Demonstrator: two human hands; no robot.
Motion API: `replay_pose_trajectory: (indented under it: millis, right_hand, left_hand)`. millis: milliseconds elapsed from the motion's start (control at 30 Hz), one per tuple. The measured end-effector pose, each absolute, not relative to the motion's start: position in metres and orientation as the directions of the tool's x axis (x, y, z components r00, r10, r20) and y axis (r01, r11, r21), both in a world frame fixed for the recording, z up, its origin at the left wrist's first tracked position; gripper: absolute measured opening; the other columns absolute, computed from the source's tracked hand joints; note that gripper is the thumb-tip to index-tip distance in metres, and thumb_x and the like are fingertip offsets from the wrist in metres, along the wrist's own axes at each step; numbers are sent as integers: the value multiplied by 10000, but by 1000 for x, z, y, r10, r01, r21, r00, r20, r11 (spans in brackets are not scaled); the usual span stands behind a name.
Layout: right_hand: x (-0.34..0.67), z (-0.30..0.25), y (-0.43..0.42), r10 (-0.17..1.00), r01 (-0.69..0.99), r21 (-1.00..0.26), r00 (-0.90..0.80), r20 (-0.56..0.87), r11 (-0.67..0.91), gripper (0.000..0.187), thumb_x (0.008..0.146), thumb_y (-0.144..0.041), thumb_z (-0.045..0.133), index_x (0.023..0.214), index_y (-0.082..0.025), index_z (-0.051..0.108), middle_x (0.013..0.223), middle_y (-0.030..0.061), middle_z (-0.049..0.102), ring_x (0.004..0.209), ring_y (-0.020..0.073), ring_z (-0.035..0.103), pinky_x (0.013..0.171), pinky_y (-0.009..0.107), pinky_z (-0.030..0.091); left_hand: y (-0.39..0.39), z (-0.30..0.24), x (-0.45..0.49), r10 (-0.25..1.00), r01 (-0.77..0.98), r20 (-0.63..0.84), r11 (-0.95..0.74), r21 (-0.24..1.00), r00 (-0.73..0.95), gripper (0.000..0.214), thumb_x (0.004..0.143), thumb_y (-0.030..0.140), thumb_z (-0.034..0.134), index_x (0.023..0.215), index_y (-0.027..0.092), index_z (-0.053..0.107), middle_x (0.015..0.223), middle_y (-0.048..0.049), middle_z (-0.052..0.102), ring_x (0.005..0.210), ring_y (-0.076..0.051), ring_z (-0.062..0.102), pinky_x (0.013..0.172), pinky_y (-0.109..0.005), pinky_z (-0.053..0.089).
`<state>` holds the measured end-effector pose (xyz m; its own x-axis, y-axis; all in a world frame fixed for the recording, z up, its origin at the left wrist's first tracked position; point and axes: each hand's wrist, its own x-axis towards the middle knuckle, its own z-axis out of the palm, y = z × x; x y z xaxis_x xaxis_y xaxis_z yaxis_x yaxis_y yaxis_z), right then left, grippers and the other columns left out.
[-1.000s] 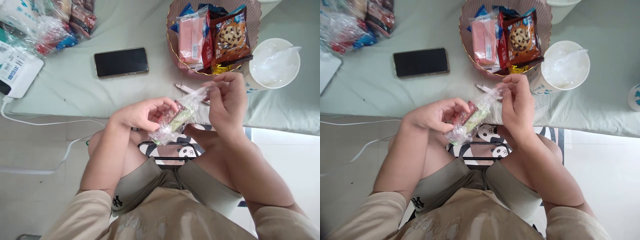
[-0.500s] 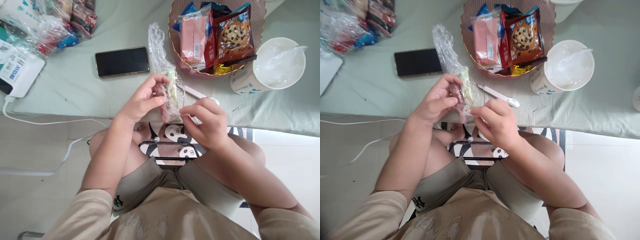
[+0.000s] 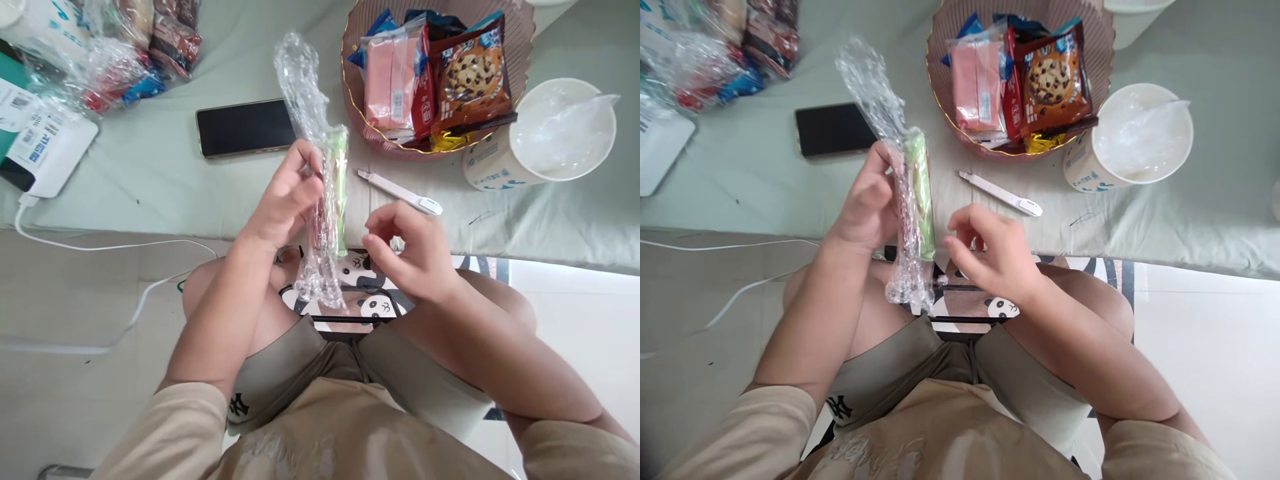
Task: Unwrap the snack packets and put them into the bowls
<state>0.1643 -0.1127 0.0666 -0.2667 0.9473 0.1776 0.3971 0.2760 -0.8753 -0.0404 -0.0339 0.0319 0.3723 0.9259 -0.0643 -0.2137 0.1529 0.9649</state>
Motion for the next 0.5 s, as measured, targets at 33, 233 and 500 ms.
replay_pose_trajectory:
  millis: [33, 233, 500]
  right_hand:
    - [163, 65, -111, 973, 355, -919, -210, 98, 169, 139, 926, -315, 645, 974, -212, 566, 819, -10, 661, 664, 102, 598, 597, 248, 476]
    - [152, 46, -105, 945, 186, -968, -247, -214, -171, 372, 920, -510, 674, 1093, -213, 531, 956, 31, 630, 753, 134, 595, 605, 279, 485]
    - [150, 46, -104, 920, -23, -954, -272, -282, -299, 348, 899, -485, 706, 1090, -231, 564, 856, -4, 585, 724, 142, 554, 631, 297, 484]
  left_hand:
    - [-36, 31, -39, 922, -166, -54, 126, 978, 382, 605, 674, 689, 867, 951, 280, 517, 781, 32, 486, 582, -97, 431, 510, -246, 384]
    - [-44, 28, -30, 860, -136, 20, 58, 989, 511, 247, 891, 413, 755, 847, 232, 593, 730, 26, 508, 558, -98, 479, 513, -238, 444]
    - [-36, 17, -30, 908, -118, 63, -15, 993, 414, 80, 805, 284, 632, 851, 225, 659, 1109, -50, 652, 1122, -265, 636, 1010, -412, 553]
